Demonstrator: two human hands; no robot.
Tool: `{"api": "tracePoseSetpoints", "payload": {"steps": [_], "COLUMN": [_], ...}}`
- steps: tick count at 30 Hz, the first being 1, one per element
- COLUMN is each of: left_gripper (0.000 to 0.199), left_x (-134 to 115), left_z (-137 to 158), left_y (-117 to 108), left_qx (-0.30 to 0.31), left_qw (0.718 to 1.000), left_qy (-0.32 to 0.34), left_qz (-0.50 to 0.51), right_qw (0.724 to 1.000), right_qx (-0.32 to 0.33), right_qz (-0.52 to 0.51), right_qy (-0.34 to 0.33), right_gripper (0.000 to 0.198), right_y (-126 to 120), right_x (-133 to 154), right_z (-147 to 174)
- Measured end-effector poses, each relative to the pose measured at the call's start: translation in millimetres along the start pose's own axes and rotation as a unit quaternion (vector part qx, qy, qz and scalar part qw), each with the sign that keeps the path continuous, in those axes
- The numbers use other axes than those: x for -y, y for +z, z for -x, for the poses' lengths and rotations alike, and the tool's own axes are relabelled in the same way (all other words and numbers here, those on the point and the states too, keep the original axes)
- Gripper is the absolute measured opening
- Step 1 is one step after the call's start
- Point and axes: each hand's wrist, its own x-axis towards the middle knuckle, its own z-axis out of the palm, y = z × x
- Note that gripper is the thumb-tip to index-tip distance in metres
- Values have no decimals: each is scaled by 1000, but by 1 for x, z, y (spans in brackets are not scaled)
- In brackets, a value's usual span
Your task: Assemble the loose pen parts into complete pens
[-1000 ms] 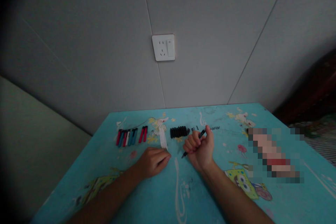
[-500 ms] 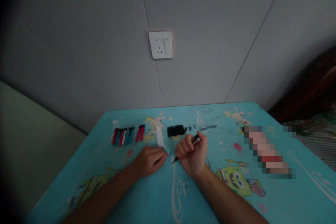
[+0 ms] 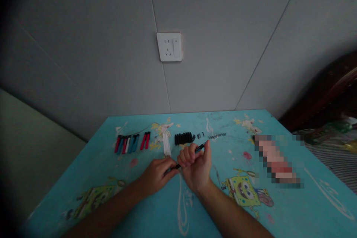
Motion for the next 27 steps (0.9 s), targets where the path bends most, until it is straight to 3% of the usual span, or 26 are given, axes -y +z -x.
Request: {"api": "tracePoseSetpoints", "payload": {"steps": [3, 8, 10, 12, 14, 16, 18, 23, 27], "left_gripper": [19, 17, 18, 21, 23, 24, 25, 25, 29], "left_x": [11, 49, 61, 67, 67, 66, 65, 64, 47], "left_z": [-1, -1, -2, -4, -7, -9, -10, -8, -9], "left_y": [-4, -28, -36, -40, -42, -43, -44, -43, -37], "left_qx": [-15, -106, -172, -235, -273, -285, -272, -188, -202], "left_qw": [999, 985, 952, 895, 837, 805, 803, 853, 836], "left_qy": [-31, -109, -164, -194, -192, -181, -177, -158, -105], "left_qz": [30, 86, 194, 326, 433, 488, 500, 461, 500], "right_qw": [999, 981, 976, 971, 964, 959, 951, 918, 900], "right_qx": [1, 2, 1, 36, 83, 101, 96, 108, 151], "right_qz": [40, 176, 218, 226, 218, 214, 227, 308, 295], "right_qy": [-33, -79, -24, 67, 130, 157, 184, 224, 283], "right_gripper": [53, 31, 30, 36, 39, 38, 40, 40, 35], "right_y": [2, -15, -26, -34, -35, -34, -32, -37, -38], "right_x": [0, 2, 0, -5, -10, -13, -12, 3, 11], "right_z": [-2, -18, -24, -27, -26, -24, -22, -24, -23]}}
